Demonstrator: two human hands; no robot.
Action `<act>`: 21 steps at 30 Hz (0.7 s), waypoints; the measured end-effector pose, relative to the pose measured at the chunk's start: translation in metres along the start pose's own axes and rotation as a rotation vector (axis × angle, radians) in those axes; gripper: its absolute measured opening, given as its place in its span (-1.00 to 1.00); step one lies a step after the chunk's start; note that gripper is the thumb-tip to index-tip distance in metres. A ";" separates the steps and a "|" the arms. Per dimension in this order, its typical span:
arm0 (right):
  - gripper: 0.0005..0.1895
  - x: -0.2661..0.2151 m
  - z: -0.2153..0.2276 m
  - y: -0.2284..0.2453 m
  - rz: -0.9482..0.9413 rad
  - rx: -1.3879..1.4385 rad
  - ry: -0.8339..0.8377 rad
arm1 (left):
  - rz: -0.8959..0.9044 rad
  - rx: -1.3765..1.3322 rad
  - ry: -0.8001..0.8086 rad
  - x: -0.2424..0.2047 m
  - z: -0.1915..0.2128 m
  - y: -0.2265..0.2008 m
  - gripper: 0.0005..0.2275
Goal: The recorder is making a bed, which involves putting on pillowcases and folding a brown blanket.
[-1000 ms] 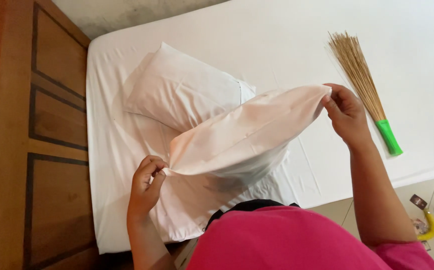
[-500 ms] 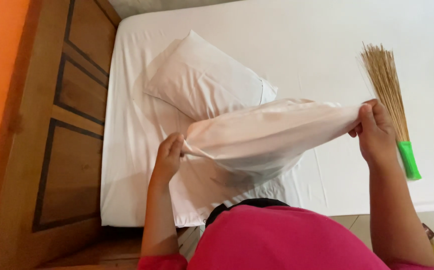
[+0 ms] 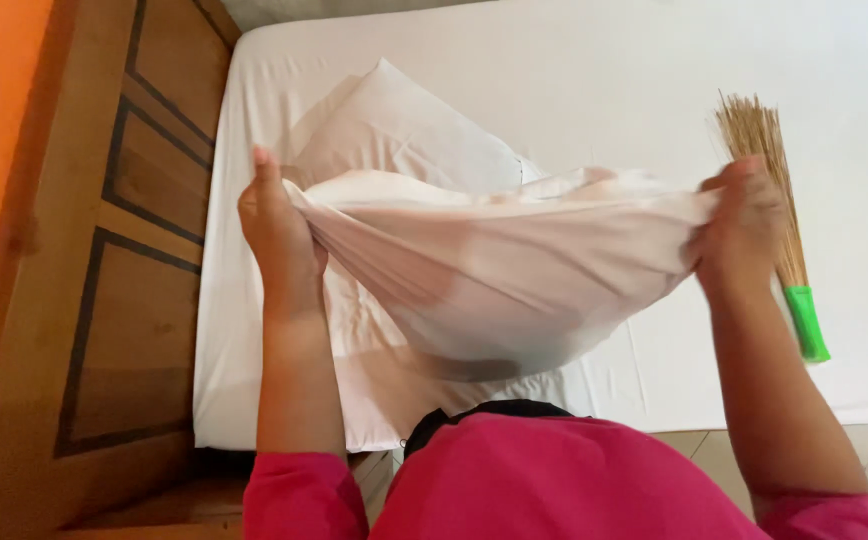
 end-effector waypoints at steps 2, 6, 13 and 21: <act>-0.57 -0.004 -0.003 -0.002 0.126 -0.400 -0.055 | 0.080 -0.248 -0.170 0.010 0.010 -0.003 -0.56; -0.56 0.012 -0.002 -0.010 -0.134 -0.142 0.174 | -0.039 -0.043 0.055 0.006 -0.010 -0.012 -0.51; -0.57 -0.023 0.045 -0.025 -0.237 0.275 0.198 | 0.098 -0.047 0.294 -0.042 0.027 0.007 -0.55; -0.71 -0.083 0.011 -0.083 -0.646 0.422 1.167 | 0.464 0.020 1.138 -0.130 0.012 0.053 -0.56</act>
Point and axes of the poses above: each hand's wrist, its own x-axis towards the middle knuckle, its own z-axis out of the back of the hand, y = z × x, the point moved 9 cm from there along x, towards the middle knuckle, and after that the axes turned 6 degrees about -z, right-handed, at the moved point
